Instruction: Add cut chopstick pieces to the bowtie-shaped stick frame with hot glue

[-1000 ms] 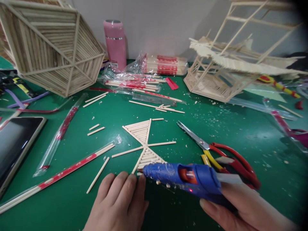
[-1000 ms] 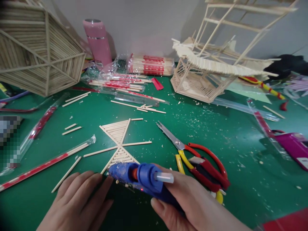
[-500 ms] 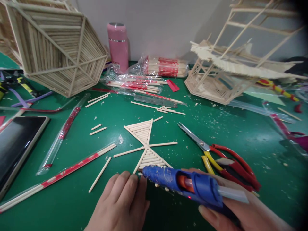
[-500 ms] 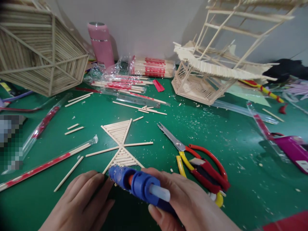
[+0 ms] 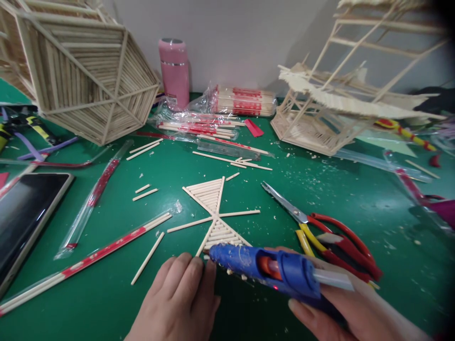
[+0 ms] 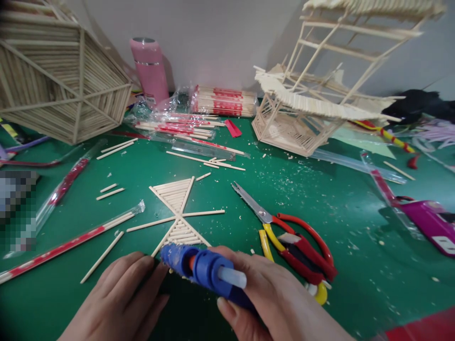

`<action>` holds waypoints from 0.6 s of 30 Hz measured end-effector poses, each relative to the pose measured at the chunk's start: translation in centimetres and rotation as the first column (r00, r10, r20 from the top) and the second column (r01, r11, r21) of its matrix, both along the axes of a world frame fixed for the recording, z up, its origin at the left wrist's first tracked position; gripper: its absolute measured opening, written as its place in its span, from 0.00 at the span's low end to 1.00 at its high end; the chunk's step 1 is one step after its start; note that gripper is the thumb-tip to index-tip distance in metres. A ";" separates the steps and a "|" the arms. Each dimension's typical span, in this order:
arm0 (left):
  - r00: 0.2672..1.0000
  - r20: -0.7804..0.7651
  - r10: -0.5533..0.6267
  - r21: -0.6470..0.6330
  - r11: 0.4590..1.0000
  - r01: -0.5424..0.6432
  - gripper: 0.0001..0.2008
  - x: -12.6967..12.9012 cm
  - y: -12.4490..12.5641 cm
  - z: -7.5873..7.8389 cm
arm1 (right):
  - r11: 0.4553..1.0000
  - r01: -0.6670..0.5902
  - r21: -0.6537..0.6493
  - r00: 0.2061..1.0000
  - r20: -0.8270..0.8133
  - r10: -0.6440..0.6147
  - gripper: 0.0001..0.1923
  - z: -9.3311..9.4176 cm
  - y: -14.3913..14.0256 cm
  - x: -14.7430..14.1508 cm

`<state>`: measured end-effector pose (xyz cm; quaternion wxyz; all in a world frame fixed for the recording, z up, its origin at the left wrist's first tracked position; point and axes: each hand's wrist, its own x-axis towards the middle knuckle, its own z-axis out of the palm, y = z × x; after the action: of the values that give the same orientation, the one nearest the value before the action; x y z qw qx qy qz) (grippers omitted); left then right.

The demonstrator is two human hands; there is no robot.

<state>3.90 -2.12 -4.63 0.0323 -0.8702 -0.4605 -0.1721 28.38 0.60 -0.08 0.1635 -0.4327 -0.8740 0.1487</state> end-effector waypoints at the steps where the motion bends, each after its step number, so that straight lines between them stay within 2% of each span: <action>1: 1.000 -0.002 -0.003 -0.001 1.000 0.003 0.13 0.0 0.0 0.0 | 1.000 -0.004 0.000 1.000 0.008 0.004 0.30 0.0 0.0 0.0; 10: 1.000 -0.026 -0.018 -0.005 1.000 0.018 0.14 -0.1 0.1 0.1 | 1.000 -0.004 -0.004 1.000 -0.019 0.004 0.32 0.3 0.1 0.3; 18: 1.000 -0.003 -0.019 -0.029 0.999 0.019 0.15 -0.1 0.0 0.2 | 0.991 0.128 0.043 0.988 -0.090 -0.123 0.24 0.2 -0.2 0.1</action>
<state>3.76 -2.08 -4.46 0.0186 -0.8752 -0.4545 -0.1644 28.52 0.44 0.07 0.2210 -0.4759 -0.8404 0.1356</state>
